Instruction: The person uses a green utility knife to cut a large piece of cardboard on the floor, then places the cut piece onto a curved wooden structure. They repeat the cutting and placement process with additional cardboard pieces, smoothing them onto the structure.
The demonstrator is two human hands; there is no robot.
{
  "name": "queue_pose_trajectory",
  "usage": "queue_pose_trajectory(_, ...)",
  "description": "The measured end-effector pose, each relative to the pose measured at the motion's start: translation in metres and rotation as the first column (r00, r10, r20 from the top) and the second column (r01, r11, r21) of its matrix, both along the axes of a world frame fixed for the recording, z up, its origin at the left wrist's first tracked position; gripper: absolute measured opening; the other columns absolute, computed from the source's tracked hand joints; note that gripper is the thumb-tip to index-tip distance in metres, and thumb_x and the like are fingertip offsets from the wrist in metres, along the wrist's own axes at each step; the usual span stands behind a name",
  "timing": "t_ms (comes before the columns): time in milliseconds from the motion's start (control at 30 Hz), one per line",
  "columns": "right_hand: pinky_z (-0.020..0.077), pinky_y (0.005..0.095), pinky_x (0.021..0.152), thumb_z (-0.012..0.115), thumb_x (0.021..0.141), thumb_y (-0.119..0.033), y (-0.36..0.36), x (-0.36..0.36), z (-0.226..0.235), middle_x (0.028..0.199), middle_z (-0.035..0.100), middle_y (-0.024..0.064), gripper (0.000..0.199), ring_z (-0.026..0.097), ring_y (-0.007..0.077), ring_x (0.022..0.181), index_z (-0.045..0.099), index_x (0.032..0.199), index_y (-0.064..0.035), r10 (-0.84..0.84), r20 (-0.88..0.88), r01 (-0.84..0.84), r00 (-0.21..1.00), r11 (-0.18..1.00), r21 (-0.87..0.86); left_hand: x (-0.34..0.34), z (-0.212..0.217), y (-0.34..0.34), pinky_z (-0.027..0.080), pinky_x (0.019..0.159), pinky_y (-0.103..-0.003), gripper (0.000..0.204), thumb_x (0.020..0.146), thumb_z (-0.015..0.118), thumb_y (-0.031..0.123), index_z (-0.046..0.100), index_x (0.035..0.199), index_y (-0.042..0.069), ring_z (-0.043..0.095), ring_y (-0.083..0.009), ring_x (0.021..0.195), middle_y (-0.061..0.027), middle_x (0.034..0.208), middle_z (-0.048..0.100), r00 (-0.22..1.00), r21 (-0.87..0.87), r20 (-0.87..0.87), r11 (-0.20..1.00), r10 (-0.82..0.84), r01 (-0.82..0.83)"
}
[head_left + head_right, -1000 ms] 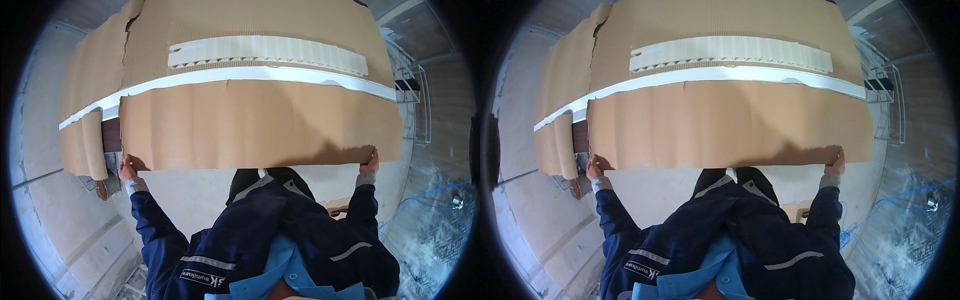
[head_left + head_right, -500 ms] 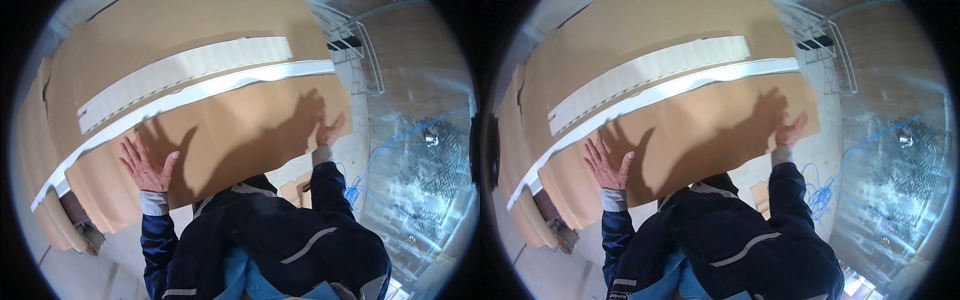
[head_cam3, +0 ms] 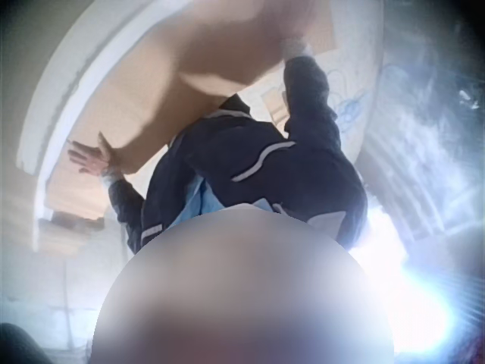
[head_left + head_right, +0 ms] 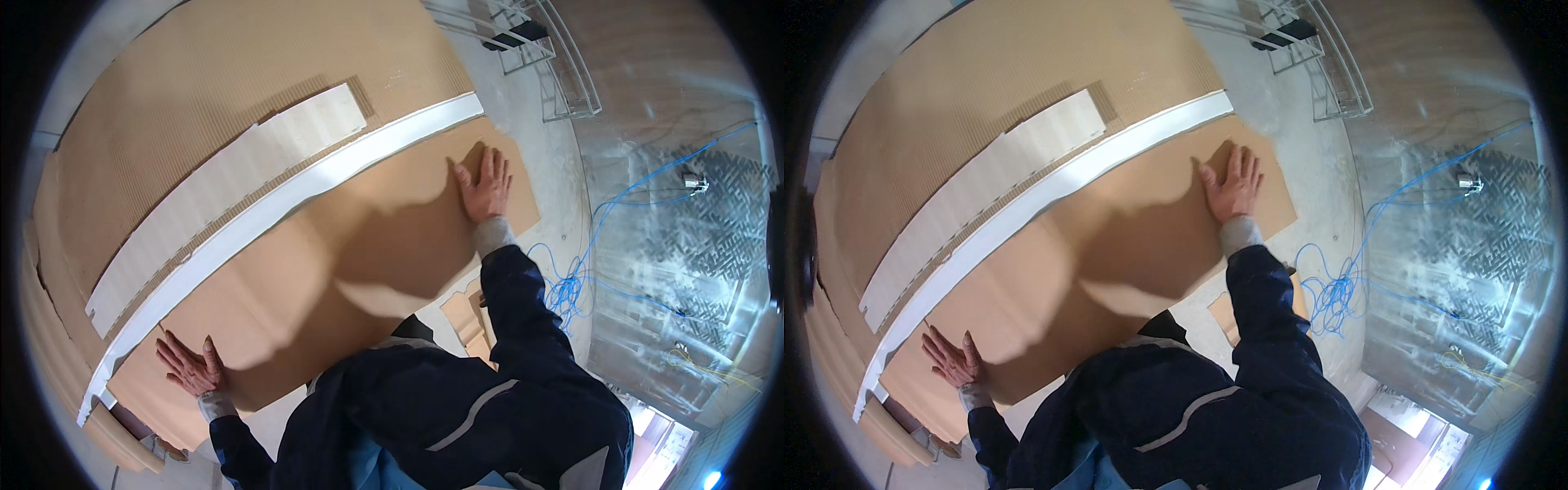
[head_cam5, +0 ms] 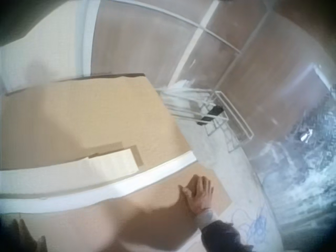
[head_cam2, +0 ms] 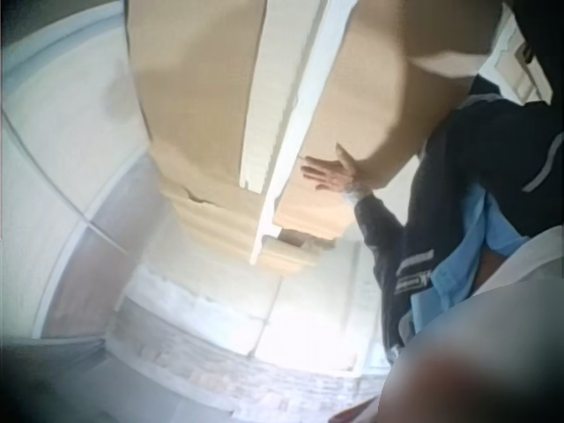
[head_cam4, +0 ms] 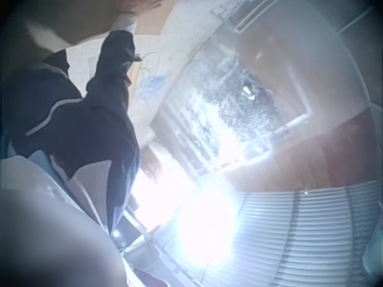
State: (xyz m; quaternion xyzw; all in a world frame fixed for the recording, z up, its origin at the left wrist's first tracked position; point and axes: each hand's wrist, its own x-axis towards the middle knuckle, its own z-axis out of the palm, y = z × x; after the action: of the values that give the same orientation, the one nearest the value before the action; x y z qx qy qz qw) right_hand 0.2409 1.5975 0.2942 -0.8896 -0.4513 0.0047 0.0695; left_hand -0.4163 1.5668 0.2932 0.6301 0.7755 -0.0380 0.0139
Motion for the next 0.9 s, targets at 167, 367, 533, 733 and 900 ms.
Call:
queue_pose_trajectory(167,0.0365,0.0547,0.114,0.055,0.093,-0.072,0.027,0.076,0.008,0.145,0.053,0.0272,0.090,0.047,0.0446,0.136,0.044,0.154,-0.0064,-0.169,-0.112,0.165,0.979,0.985,-0.044,-0.010,-0.006,-0.003,0.017,0.114,-0.076,0.098,0.093,0.048,0.076,0.023,0.166,0.016,0.014,-0.0427,0.158,-0.0188,0.171,0.020,0.999,-0.001,-0.030,1.000,-0.028,0.028)
queue_pose_trajectory(367,0.0507,0.0469,0.093,0.067,0.088,-0.068,0.037,0.098,0.005,0.113,0.064,0.0213,0.069,0.062,0.0386,0.108,0.068,0.112,-0.0032,-0.096,-0.101,0.106,0.990,0.990,0.091,-0.017,-0.009,-0.005,0.015,0.115,-0.076,0.098,0.094,0.043,0.078,0.019,0.166,0.016,0.011,-0.0428,0.158,-0.0181,0.172,0.016,0.999,-0.024,-0.028,1.000,-0.016,0.015)
queue_pose_trajectory(533,0.0497,0.0434,0.080,0.076,0.085,-0.059,0.046,0.126,0.010,0.096,0.064,0.0156,0.057,0.061,0.0321,0.089,0.062,0.088,-0.0039,-0.150,-0.322,0.174,0.935,0.984,0.047,-0.012,-0.004,-0.005,0.015,0.115,-0.076,0.097,0.095,0.040,0.078,0.019,0.166,0.016,0.010,-0.0428,0.159,-0.0181,0.172,0.015,1.000,-0.038,0.001,0.999,-0.026,0.026)
queue_pose_trajectory(733,0.0489,0.0435,0.077,0.077,0.083,-0.058,0.052,0.142,0.011,0.088,0.061,0.0141,0.057,0.060,0.0311,0.084,0.061,0.082,-0.0039,-0.061,-0.227,0.086,0.972,0.991,0.099,-0.004,-0.001,-0.009,0.017,0.114,-0.076,0.098,0.094,0.041,0.078,0.019,0.166,0.015,0.011,-0.0431,0.158,-0.0191,0.172,0.015,1.000,-0.061,0.000,0.998,0.005,-0.005)
queue_pose_trajectory(900,0.0488,0.0438,0.078,0.078,0.082,-0.058,0.051,0.145,0.005,0.089,0.061,0.0149,0.057,0.060,0.0317,0.085,0.063,0.083,-0.0032,-0.062,-0.212,0.095,0.975,0.984,0.148,0.002,0.003,-0.009,0.019,0.116,-0.072,0.092,0.098,0.041,0.073,0.019,0.166,0.015,0.013,-0.0432,0.158,-0.0204,0.171,0.016,1.000,-0.058,-0.025,0.998,-0.013,0.011)
